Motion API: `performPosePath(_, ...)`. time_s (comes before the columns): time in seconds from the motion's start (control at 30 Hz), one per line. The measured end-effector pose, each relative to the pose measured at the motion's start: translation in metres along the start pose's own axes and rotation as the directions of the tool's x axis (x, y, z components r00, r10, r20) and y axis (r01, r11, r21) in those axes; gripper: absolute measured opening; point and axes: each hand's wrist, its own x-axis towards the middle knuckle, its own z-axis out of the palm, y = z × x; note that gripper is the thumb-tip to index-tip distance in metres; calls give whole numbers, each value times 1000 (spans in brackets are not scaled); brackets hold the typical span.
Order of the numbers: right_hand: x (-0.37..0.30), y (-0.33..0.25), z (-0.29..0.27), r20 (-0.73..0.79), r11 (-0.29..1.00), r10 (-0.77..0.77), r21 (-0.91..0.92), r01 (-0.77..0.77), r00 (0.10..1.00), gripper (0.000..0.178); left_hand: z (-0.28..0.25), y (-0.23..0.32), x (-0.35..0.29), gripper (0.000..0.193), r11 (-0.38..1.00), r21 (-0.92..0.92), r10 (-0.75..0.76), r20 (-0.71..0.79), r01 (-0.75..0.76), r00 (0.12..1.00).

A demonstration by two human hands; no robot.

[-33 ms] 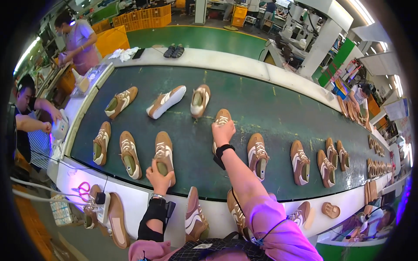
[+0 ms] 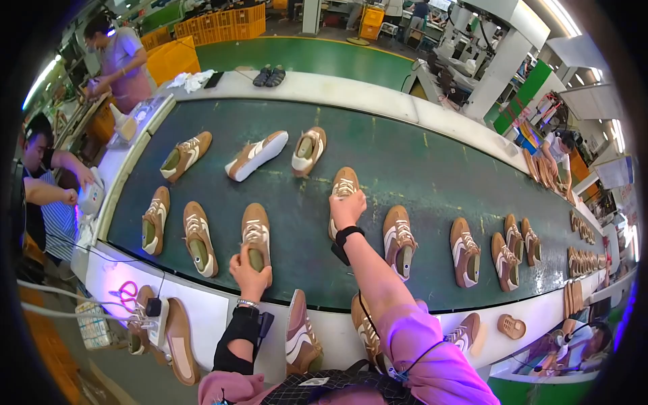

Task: Inspecting and comparing pairs of finished sneakers on a conveyor belt in a shoe factory.

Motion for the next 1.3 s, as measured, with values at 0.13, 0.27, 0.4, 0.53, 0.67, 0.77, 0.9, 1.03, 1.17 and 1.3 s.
performPosePath(0.13,-10,28,8,287,972,226,3,-236,931,66,17,-16,5,73,988,-155,5,36,0,999)
performPosePath(0.27,-4,37,-4,408,946,210,146,-291,889,75,14,-14,1,71,983,-180,41,50,-31,998)
performPosePath(0.4,2,68,-39,764,531,48,527,-664,644,56,22,-7,-1,73,978,-202,54,32,-47,998)
performPosePath(0.53,-65,54,-136,886,80,-13,463,-883,464,38,13,-20,-2,72,991,-130,19,29,-15,999)
performPosePath(0.67,-98,104,-260,869,-97,-73,481,-871,489,50,8,3,7,76,993,-11,-112,164,116,980)
performPosePath(0.77,-131,60,-370,808,-181,-322,458,-870,493,76,-1,31,16,77,866,485,-227,166,121,960)
performPosePath(0.9,-153,121,-449,682,-247,-296,622,-743,669,88,21,163,-15,72,904,315,207,269,-289,941)
performPosePath(1.03,-181,207,-451,472,-302,-54,832,-465,880,79,96,216,-43,83,938,-294,329,579,-184,746)
performPosePath(1.17,-227,245,-499,460,-385,95,835,-394,883,67,164,284,-143,87,870,-474,368,809,138,459)
performPosePath(1.3,-239,258,-495,468,-416,60,815,-404,882,69,244,211,-93,66,849,-498,241,665,179,707)
